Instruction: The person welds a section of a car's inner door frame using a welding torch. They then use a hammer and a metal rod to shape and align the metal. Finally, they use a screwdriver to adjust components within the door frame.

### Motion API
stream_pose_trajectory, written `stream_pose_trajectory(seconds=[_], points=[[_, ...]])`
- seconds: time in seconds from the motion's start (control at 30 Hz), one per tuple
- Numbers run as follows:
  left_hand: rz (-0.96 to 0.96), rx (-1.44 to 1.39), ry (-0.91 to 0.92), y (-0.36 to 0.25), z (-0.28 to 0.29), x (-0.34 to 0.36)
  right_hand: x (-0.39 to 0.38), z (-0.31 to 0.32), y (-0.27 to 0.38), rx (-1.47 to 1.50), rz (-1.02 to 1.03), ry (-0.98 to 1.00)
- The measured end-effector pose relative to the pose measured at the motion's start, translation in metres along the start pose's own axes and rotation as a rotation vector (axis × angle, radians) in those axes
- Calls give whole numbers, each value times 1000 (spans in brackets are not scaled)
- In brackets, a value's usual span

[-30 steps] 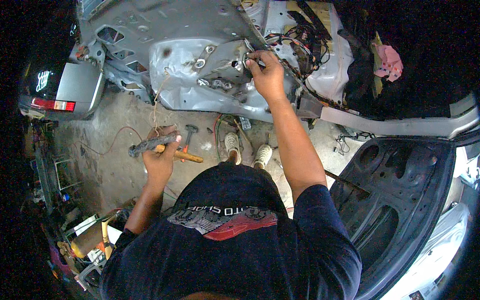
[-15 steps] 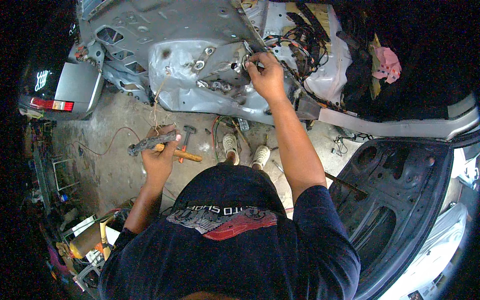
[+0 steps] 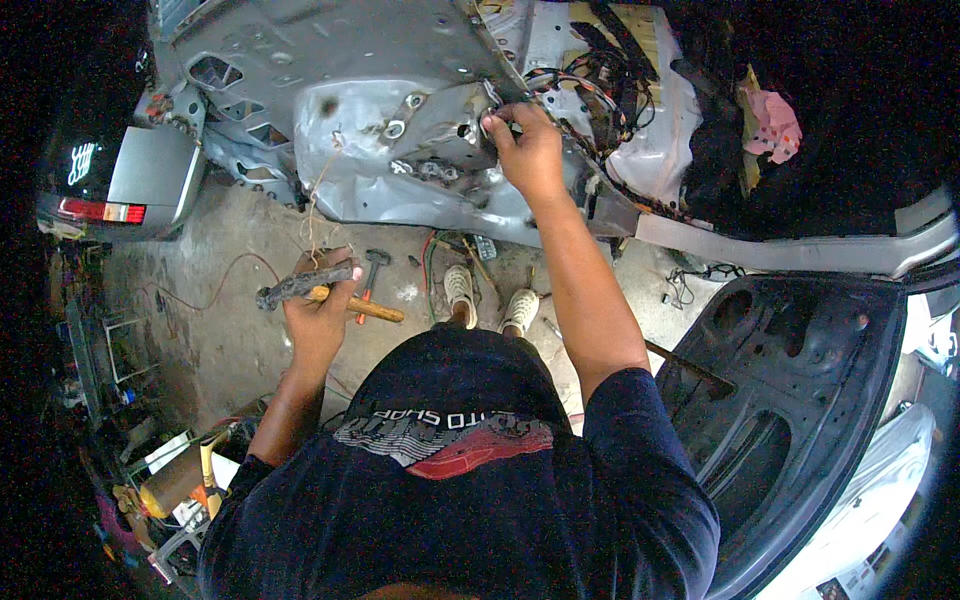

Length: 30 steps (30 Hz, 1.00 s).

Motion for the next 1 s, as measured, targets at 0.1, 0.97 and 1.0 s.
stream_pose_trajectory(seconds=[0.1,0.97,1.0], points=[[9,13,-4,-1,-2,0,0,-1,2,-78,44,-22],[-7,43,-2,-1,-3,-1,-11,-13,3,21,-101,-138],[-4,46,-4,-1,-2,-1,-11,-14,6,27,-124,-138]])
Point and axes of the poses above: each hand's wrist, its own x-axis towards the middle knuckle, its own z-axis out of the back of the hand, y = z × x, the point moved 1 cm from there along x, towards the middle knuckle, and after that the axes turned 12 degrees about -z, right-handed, at the moved point
